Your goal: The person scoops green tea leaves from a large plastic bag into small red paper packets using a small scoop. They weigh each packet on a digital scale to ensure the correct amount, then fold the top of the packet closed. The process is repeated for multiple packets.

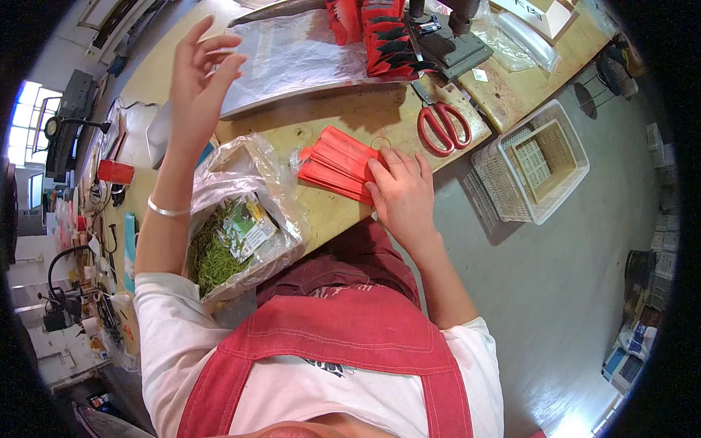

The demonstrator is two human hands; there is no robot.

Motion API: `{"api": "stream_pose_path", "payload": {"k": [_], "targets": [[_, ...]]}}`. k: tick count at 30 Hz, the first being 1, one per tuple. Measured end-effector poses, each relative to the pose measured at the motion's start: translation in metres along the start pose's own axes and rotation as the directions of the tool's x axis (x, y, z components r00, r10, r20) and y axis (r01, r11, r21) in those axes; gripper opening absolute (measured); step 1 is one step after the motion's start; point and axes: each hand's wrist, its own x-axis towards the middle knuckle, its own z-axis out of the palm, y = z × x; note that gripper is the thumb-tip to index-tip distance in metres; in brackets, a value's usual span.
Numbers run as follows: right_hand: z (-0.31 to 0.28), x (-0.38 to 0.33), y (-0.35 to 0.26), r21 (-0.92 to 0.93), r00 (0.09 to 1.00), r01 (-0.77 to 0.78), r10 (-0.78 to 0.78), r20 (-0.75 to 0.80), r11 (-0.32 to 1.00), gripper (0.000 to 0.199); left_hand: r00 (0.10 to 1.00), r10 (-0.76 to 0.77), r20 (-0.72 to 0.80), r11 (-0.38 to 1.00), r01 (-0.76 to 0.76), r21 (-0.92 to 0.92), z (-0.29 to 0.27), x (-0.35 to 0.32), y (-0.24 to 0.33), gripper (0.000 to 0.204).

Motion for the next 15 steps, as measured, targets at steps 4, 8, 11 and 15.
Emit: {"api": "stream_pose_path", "payload": {"k": [4,8,11,15], "targets": [[0.002,-0.001,0.0,0.035,0.999,0.032,-0.03,-0.044,0.999,0.037,0.999,-0.01,-0.044,1.0,0.011,0.02,-0.018,-0.042,0.046,0.063],[0.0,-0.001,0.003,0.181,0.997,0.024,-0.01,-0.077,0.983,0.037,1.0,0.001,-0.017,1.0,-0.002,-0.029,-0.023,-0.075,0.067,0.065],[-0.001,-0.003,0.002,0.232,0.992,-0.006,0.035,-0.123,0.973,0.042,1.0,-0.001,0.003,0.998,0.001,-0.061,-0.017,-0.096,0.078,0.067],[-0.007,-0.005,-0.002,0.227,0.982,0.011,0.032,-0.186,0.974,0.046,0.99,0.034,0.139,0.998,-0.042,0.054,-0.011,-0.117,0.081,0.061]]}}
